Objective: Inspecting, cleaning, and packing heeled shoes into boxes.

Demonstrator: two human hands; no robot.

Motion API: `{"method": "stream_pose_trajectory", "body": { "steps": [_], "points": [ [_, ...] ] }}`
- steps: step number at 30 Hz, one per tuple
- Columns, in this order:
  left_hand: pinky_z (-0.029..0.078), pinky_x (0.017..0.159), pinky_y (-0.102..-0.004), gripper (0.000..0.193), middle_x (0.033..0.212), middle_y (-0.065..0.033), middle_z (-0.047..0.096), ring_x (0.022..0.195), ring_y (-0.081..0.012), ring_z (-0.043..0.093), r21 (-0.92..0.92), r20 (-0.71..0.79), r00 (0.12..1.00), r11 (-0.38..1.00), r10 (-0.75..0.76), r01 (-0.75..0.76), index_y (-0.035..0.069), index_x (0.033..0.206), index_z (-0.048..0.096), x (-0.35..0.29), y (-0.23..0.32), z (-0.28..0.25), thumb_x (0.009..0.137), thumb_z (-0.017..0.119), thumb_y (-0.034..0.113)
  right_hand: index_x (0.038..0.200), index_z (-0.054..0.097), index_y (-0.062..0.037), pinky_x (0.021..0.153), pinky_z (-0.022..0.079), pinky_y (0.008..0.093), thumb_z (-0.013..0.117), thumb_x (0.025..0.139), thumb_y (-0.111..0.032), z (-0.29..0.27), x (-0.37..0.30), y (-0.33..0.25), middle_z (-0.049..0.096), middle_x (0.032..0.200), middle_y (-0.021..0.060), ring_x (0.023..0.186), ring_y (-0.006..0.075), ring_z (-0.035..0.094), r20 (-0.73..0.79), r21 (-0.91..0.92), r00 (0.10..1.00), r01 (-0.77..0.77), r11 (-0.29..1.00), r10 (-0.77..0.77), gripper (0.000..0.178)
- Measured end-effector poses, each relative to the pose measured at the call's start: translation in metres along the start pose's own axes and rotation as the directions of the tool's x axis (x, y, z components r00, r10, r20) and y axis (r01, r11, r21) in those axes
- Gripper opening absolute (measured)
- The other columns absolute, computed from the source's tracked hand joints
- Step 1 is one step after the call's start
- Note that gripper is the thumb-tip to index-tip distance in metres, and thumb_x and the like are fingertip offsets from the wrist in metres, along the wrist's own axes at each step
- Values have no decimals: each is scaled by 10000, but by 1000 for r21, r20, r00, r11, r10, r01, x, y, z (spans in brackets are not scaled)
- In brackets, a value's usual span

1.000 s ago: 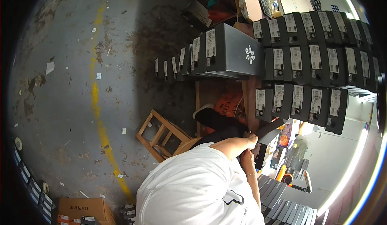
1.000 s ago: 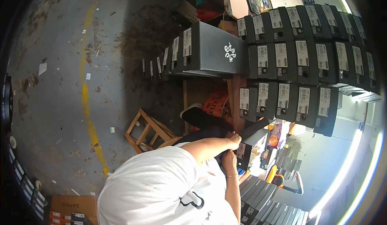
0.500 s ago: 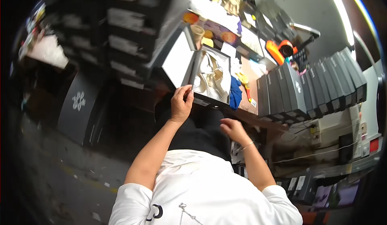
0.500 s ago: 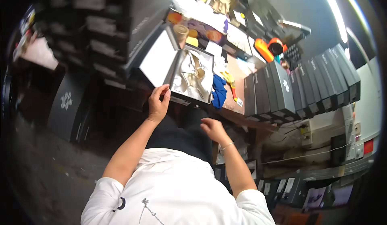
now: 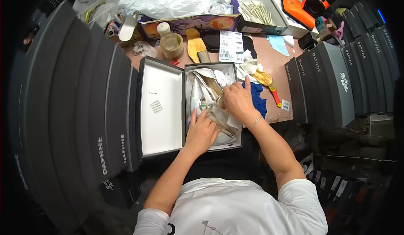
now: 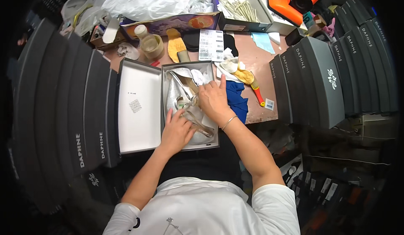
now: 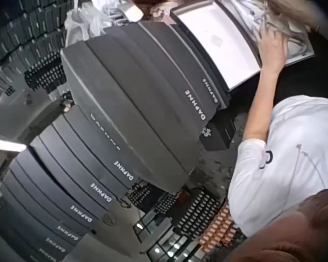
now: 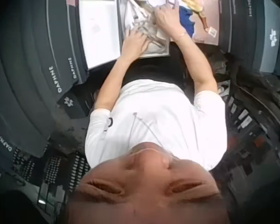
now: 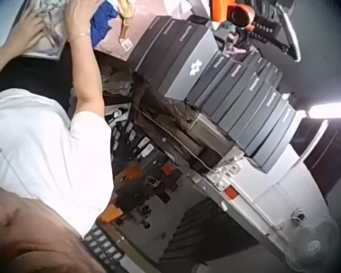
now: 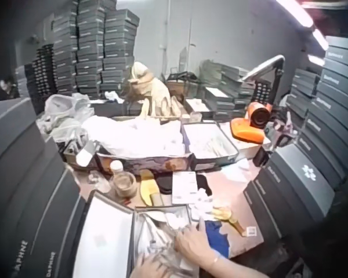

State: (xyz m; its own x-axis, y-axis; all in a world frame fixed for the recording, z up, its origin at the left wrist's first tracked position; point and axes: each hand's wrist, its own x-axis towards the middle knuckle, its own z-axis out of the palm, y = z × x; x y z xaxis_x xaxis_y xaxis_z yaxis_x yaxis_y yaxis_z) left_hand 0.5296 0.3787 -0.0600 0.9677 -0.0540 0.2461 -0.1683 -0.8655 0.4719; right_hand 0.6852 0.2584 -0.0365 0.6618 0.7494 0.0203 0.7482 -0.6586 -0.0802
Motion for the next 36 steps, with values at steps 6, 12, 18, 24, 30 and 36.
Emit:
{"method": "stream_pose_trajectory", "body": {
  "steps": [6, 12, 18, 24, 30, 36],
  "points": [
    [331, 1052, -504, 175, 998, -95, 619, 1150, -305, 511, -87, 48, 997, 994, -55, 59, 24, 933, 665, 11, 0, -8, 811, 667, 149, 1037, 644, -74, 1081, 232, 561, 560, 808, 9, -22, -14, 33, 649, 919, 91, 973, 254, 599, -149, 619, 978, -24, 785, 147, 258],
    [430, 999, -368, 370, 1125, -149, 628, 1079, -212, 584, -863, -322, 716, 503, -619, 46, -64, 1128, 603, 19, -22, -94, 1015, 439, 248, 1049, 649, -79, 827, 453, 352, 563, 776, 52, -61, -39, 44, 670, 950, 76, 890, 303, 609, -239, 718, 965, 250, 649, -107, 315],
    [459, 898, -285, 391, 1103, -117, 644, 1016, -151, 586, -659, 567, 812, 514, -138, 548, -30, 1252, 561, 12, 13, -128, 971, 544, 240, 859, 548, -80, 783, 448, 323, 554, 792, -139, -90, -63, -15, 549, 741, 31, 775, 190, 590, -291, 325, 621, 780, 535, -728, 90],
    [577, 760, -360, 667, 1080, -164, 622, 903, -235, 669, -641, 755, 655, -209, -2, 738, -21, 1351, 368, -60, 35, -59, 865, 692, 302, 985, 608, -51, 870, 469, 396, 650, 736, -63, -93, -54, 5, 615, 959, 132, 967, 281, 598, -447, 438, 827, 534, 724, -339, 252],
    [516, 553, -216, 382, 933, -180, 635, 689, -174, 646, -917, 386, 681, -180, -622, 355, -98, 1093, 517, -62, 10, -125, 917, 469, 238, 1178, 583, 12, 780, 517, 302, 643, 877, -109, -76, -55, 3, 672, 988, 151, 897, 225, 666, 36, 798, 997, 8, 602, -62, 331],
    [579, 759, -339, 447, 1074, -224, 632, 897, -271, 680, -910, 413, 757, -253, -506, 328, -84, 1242, 469, -58, 9, -96, 877, 502, 170, 945, 568, 5, 631, 512, 459, 723, 768, -284, 26, -69, -52, 650, 739, 204, 699, 386, 648, 210, 435, 963, 60, 898, -167, 373]
  ]
}}
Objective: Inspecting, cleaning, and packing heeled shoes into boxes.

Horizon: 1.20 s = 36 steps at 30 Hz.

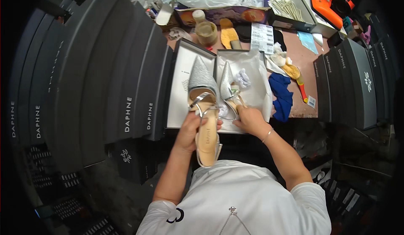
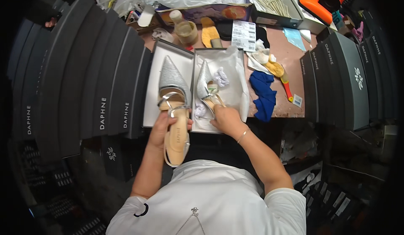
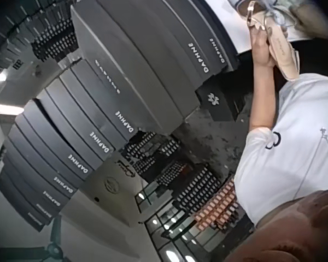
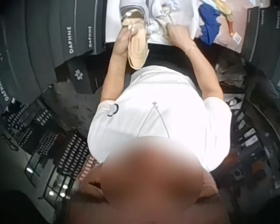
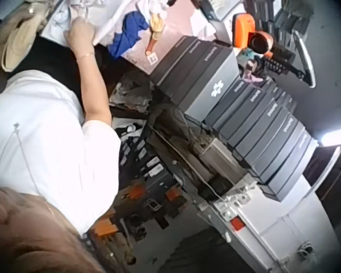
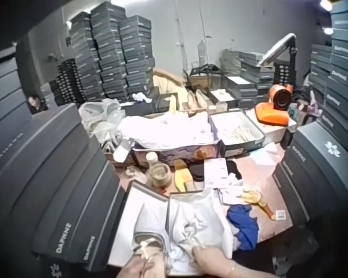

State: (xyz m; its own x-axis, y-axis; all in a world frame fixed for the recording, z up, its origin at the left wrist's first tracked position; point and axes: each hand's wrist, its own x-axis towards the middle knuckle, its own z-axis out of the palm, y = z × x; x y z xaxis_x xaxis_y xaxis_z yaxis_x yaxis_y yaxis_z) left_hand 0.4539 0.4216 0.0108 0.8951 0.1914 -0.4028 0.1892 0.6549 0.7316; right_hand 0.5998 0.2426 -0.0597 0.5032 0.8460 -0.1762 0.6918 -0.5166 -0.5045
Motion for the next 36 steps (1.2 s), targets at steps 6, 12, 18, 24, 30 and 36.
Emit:
{"method": "stream_pose_trajectory", "body": {
  "steps": [6, 12, 18, 24, 30, 36],
  "points": [
    [558, 835, -421, 507, 1148, -240, 597, 991, -355, 641, -395, 42, 999, 918, -7, 23, -47, 1306, 421, 8, -13, -4, 930, 417, 293, 993, 624, -29, 585, 490, 385, 740, 766, -226, -78, -12, -25, 641, 710, 156, 599, 304, 617, -268, 355, 957, -10, 935, 112, 322],
    [547, 873, -405, 529, 1167, -296, 563, 1040, -354, 614, -435, 110, 994, 900, 23, 27, -71, 1315, 410, 7, -10, -10, 943, 370, 304, 1053, 622, -50, 552, 465, 334, 729, 774, -138, -178, -52, 6, 623, 696, 146, 562, 252, 596, -484, 183, 866, -41, 982, 126, 311],
    [571, 827, -386, 414, 1089, -249, 609, 948, -295, 657, -247, -21, 996, 966, -88, 80, -47, 1278, 443, 38, 9, -3, 962, 353, 206, 1159, 590, -95, 685, 478, 412, 713, 792, -267, -135, -25, 123, 646, 800, 105, 726, 318, 632, -503, -285, 860, -257, 924, 84, 424],
    [582, 757, -365, 397, 1171, -199, 563, 951, -268, 651, 78, -182, 965, 981, 189, -178, 27, 1308, 368, 74, 31, -6, 921, 447, 69, 1274, 504, -14, 784, 424, 423, 625, 842, -212, -102, 13, 24, 636, 872, 127, 868, 302, 598, -162, -272, 984, -115, 956, 72, 490],
    [338, 1075, -412, 785, 1486, -256, 239, 1305, -379, 403, 916, -106, 723, 350, 683, -197, 39, 1511, 66, 100, 13, -29, 874, 524, 22, 1278, 492, -39, 726, 458, 401, 521, 817, -38, -23, 12, -10, 607, 802, 94, 772, 281, 600, -209, 1, 887, 422, 907, -412, 463],
    [362, 1049, -467, 278, 1060, -150, 635, 1101, -317, 567, 840, 541, 780, -241, 315, -485, -30, 1034, 644, 55, -4, 46, 767, 657, 47, 1383, 378, -16, 755, 480, 452, 507, 816, 7, -21, 18, 23, 569, 838, 158, 818, 355, 580, -365, 104, 930, -3, 995, 41, 582]
  ]
}}
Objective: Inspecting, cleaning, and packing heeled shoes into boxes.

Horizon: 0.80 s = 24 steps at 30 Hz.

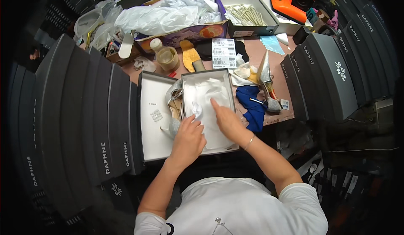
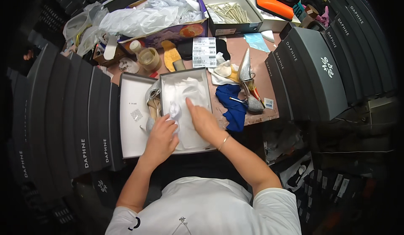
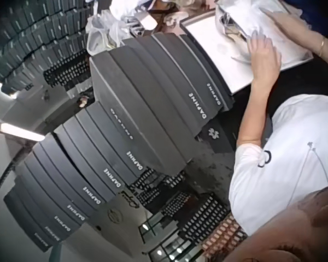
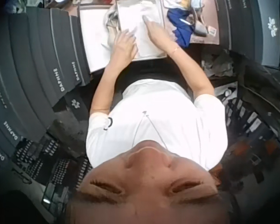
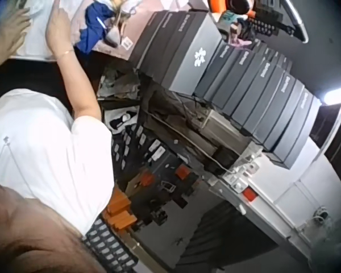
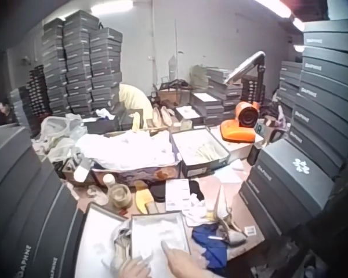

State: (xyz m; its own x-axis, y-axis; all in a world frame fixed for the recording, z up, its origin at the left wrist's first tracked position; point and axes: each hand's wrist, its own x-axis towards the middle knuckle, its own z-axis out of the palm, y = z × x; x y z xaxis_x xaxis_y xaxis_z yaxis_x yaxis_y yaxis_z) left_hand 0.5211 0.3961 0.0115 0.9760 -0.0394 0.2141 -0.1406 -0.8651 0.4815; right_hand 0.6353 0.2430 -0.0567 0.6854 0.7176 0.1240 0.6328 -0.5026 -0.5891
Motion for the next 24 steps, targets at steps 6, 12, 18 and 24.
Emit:
{"method": "stream_pose_trajectory", "body": {
  "steps": [6, 12, 18, 24],
  "points": [
    [345, 1014, -471, 377, 848, -92, 676, 853, -256, 648, 503, 532, 835, 846, -140, -178, 21, 990, 650, 13, -8, 25, 709, 769, 243, 1475, 174, -33, 816, 510, 462, 700, 731, -98, 34, 27, 20, 554, 1102, 301, 1059, 432, 555, 60, -393, 998, 2, 919, 23, 913],
    [420, 826, -405, 284, 839, -72, 684, 833, -240, 663, 573, 623, 758, 772, -193, -274, 33, 1044, 620, 22, -9, 55, 817, 648, 202, 1310, 416, -35, 655, 535, 456, 682, 708, -49, 6, 46, 17, 602, 989, 233, 760, 384, 642, 188, -140, 982, 31, 990, -4, 658],
    [435, 754, -417, 147, 841, -51, 693, 822, -237, 659, 500, 675, 721, 816, -158, -289, 81, 933, 670, 22, -10, 60, 830, 574, 125, 1172, 531, -63, 744, 513, 468, 693, 717, -86, -164, 63, 36, 591, 975, 177, 871, 377, 622, -233, -402, 972, -73, 913, -25, 484],
    [418, 874, -498, 244, 1254, -135, 550, 1077, -295, 565, 550, 677, 727, 736, -116, -395, 96, 1042, 696, 34, 2, 53, 833, 611, 188, 1241, 506, -45, 909, 453, 424, 716, 709, -87, -167, 94, 101, 581, 1083, 226, 1041, 379, 556, -465, -677, 857, -183, 713, -222, 574]
  ]
}}
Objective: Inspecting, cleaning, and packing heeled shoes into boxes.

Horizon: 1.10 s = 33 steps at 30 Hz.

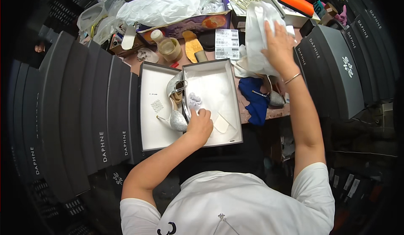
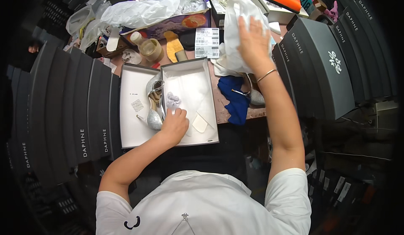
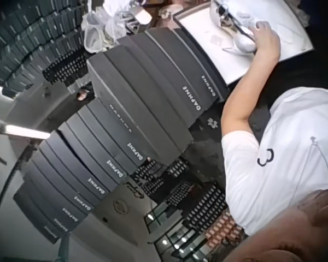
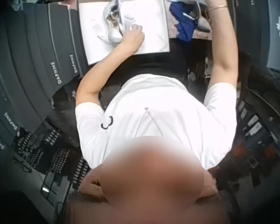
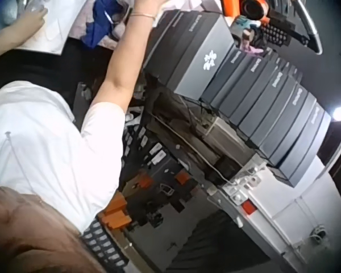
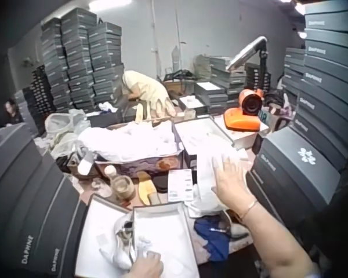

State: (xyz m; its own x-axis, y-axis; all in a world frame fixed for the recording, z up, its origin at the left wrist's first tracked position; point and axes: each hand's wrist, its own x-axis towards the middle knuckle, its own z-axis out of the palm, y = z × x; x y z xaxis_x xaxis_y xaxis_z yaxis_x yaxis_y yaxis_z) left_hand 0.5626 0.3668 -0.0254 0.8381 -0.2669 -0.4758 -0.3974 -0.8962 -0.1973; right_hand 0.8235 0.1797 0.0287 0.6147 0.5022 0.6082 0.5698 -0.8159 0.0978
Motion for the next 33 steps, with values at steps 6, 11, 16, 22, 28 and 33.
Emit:
{"method": "stream_pose_trajectory", "body": {
  "steps": [6, 11, 16, 22, 28, 33],
  "points": [
    [454, 721, -404, 202, 1057, -145, 604, 917, -274, 615, -58, 34, 994, 992, -108, 110, 69, 957, 679, 22, -2, 26, 827, 584, 192, 957, 675, -19, 765, 538, 415, 719, 691, -155, -24, -92, -159, 696, 905, 188, 831, 340, 687, 666, 710, 226, 101, 697, -711, 301],
    [509, 769, -436, 169, 903, -164, 662, 886, -319, 655, -342, 36, 989, 928, -141, 145, 62, 933, 674, 43, -37, 28, 775, 628, 101, 1089, 550, -55, 766, 472, 399, 794, 650, -427, -27, -139, -156, 602, 937, 142, 912, 280, 598, 668, 448, 504, 316, 836, -548, 625],
    [500, 844, -426, 391, 947, -174, 664, 954, -358, 631, -537, -7, 995, 840, -97, 78, 34, 1100, 636, 22, -61, -6, 734, 727, 136, 1017, 561, -53, 730, 458, 366, 712, 748, -407, -10, -163, -178, 595, 886, 151, 893, 273, 600, 630, 295, 649, 310, 904, -428, 470],
    [374, 1045, -374, 612, 1349, -241, 469, 1287, -337, 438, -951, -282, 631, 296, -722, -86, -19, 1354, 441, -62, -66, 22, 841, 697, 198, 819, 630, 15, 646, 506, 442, 550, 823, -119, -18, -148, -150, 639, 825, 186, 762, 341, 637, 545, 566, 703, 95, 819, -458, 156],
    [343, 1068, -376, 785, 1413, -301, 370, 1320, -335, 388, -958, 67, 515, -200, -854, -208, -106, 1424, 263, -58, -57, 67, 877, 674, 278, 1010, 611, 21, 636, 545, 254, 488, 982, -218, -57, -92, -101, 624, 867, 27, 754, 87, 608, 817, 571, 515, -783, 248, -259, 270],
    [475, 927, -377, 955, 1248, -300, 540, 1104, -375, 590, -985, 168, 672, -156, -721, 79, -102, 1432, 203, -34, -88, 69, 790, 732, 366, 1177, 547, -8, 701, 566, 282, 520, 955, -146, -53, -114, -105, 622, 1015, 41, 867, 104, 614, 792, 442, 519, -850, -286, -322, 263]
  ]
}}
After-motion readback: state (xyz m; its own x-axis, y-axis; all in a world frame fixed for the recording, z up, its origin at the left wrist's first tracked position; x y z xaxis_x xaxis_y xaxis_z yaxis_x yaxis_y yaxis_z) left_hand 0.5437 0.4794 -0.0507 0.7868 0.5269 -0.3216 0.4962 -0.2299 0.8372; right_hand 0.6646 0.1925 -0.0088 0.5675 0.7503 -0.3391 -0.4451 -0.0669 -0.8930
